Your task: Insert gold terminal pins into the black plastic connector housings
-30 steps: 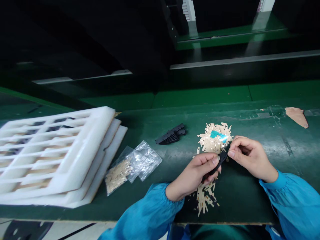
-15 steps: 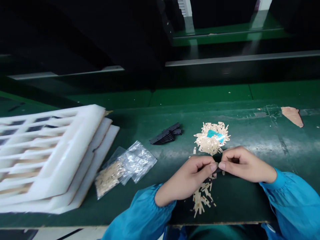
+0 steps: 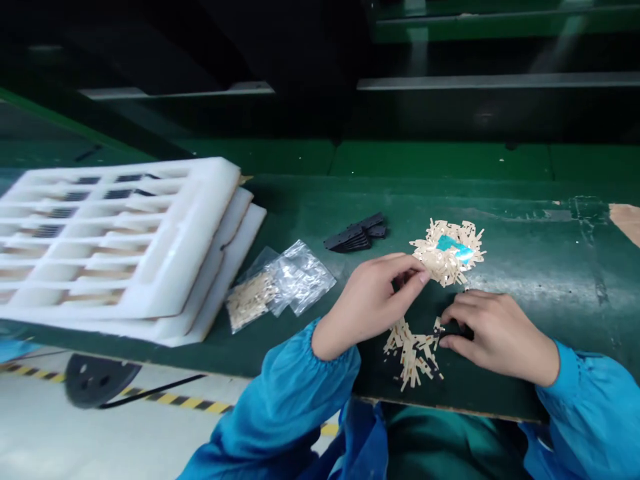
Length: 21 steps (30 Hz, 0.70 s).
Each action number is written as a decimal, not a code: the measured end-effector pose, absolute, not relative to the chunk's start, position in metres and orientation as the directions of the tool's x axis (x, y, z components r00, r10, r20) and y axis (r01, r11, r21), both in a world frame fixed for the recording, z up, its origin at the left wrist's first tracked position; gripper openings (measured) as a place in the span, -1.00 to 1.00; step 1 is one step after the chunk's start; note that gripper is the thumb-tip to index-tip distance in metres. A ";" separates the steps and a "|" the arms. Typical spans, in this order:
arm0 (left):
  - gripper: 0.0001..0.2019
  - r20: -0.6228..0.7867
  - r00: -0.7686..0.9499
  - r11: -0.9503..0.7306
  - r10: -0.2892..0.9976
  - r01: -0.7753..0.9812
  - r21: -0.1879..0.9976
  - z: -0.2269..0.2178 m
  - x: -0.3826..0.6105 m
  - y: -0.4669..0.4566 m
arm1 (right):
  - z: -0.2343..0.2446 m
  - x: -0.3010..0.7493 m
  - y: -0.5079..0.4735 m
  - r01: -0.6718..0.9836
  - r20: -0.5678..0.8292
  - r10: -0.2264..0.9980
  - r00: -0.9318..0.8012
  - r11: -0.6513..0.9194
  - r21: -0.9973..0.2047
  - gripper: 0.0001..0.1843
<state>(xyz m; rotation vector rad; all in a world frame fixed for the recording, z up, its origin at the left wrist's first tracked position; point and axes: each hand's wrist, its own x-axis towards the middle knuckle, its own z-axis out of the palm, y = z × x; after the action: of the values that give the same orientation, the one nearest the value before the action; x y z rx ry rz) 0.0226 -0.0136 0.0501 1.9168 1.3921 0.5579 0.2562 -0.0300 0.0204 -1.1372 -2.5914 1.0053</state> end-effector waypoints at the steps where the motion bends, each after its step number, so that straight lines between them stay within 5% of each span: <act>1: -0.88 -0.096 0.421 -0.225 0.902 0.650 0.726 0.051 0.022 -0.014 | 0.020 0.253 -0.034 0.608 -0.147 0.671 -0.727 0.529 -0.592 -0.88; 5: -0.93 -0.181 0.707 -0.418 0.683 0.582 0.697 0.045 0.023 -0.016 | 0.021 0.251 -0.038 0.599 -0.179 0.629 -0.757 0.556 -0.576 -0.93; 9: -0.82 -0.157 0.742 -0.457 0.652 0.549 0.700 0.040 0.023 -0.017 | 0.024 0.258 -0.030 0.579 -0.161 0.675 -0.720 0.457 -0.675 -0.95; 14: -0.72 0.038 0.687 -0.390 0.725 0.364 0.846 0.048 0.020 -0.017 | 0.026 0.264 -0.021 0.416 -0.309 0.749 -0.587 -0.048 -0.908 -0.85; 17: -0.85 0.130 0.634 -0.355 0.763 0.242 0.903 0.052 0.021 -0.018 | 0.027 0.264 -0.018 0.233 -0.410 0.668 -0.621 -0.342 -0.910 -0.75; 21: -0.90 0.112 0.563 -0.300 0.819 0.253 0.920 0.053 0.025 -0.019 | 0.029 0.262 -0.019 0.141 -0.409 0.665 -0.624 -0.419 -0.897 -0.78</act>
<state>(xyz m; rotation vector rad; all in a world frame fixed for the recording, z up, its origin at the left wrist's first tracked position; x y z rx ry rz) 0.0245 -0.0189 0.0528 1.8321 0.8771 0.7360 0.2621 -0.0186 0.0292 -1.1212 -1.4420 2.1053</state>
